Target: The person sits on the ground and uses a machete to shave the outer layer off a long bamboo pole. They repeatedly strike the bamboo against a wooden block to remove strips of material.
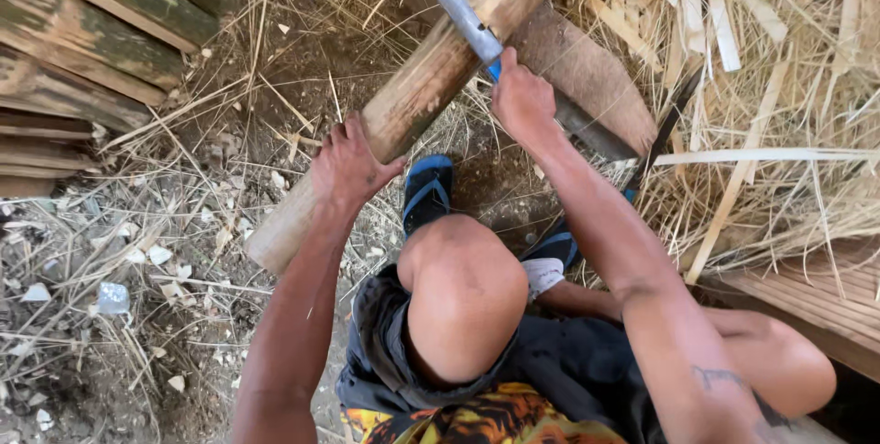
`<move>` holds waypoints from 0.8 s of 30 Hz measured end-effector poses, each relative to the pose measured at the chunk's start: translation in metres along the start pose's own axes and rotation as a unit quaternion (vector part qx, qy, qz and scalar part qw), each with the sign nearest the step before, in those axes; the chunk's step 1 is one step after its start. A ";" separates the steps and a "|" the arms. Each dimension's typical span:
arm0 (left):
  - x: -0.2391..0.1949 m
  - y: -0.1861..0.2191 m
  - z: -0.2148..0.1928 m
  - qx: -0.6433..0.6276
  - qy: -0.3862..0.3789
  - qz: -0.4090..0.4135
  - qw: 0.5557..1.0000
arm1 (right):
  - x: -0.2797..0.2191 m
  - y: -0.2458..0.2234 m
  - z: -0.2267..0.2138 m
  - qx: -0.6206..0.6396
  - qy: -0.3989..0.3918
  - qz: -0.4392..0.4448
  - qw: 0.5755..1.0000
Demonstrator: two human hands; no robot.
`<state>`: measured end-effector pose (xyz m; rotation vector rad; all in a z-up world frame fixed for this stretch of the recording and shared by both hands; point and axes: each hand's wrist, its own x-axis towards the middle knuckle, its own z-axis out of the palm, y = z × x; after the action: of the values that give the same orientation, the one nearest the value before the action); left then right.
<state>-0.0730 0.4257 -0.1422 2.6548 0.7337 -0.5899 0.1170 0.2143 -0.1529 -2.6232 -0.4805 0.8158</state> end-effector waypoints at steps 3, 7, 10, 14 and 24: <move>0.008 0.005 -0.001 0.010 -0.019 -0.006 1.000 | -0.016 -0.008 0.011 -0.054 -0.029 -0.039 0.997; 0.008 -0.006 0.014 0.026 -0.032 -0.009 0.999 | -0.011 0.020 0.031 -0.388 -0.070 -0.181 0.901; 0.006 -0.011 0.021 0.019 0.062 0.035 0.997 | 0.047 0.071 -0.016 -0.152 0.264 -0.102 0.947; 0.007 -0.003 0.002 0.023 -0.060 -0.012 0.998 | 0.060 0.101 -0.065 0.000 0.155 0.109 0.982; 0.004 -0.006 0.004 0.003 -0.102 0.034 0.994 | -0.056 0.014 0.030 -0.228 -0.057 -0.163 0.958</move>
<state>-0.0745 0.4306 -0.1487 2.5644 0.5812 -0.8303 0.0588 0.1854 -0.1555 -2.7845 -1.2288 0.8252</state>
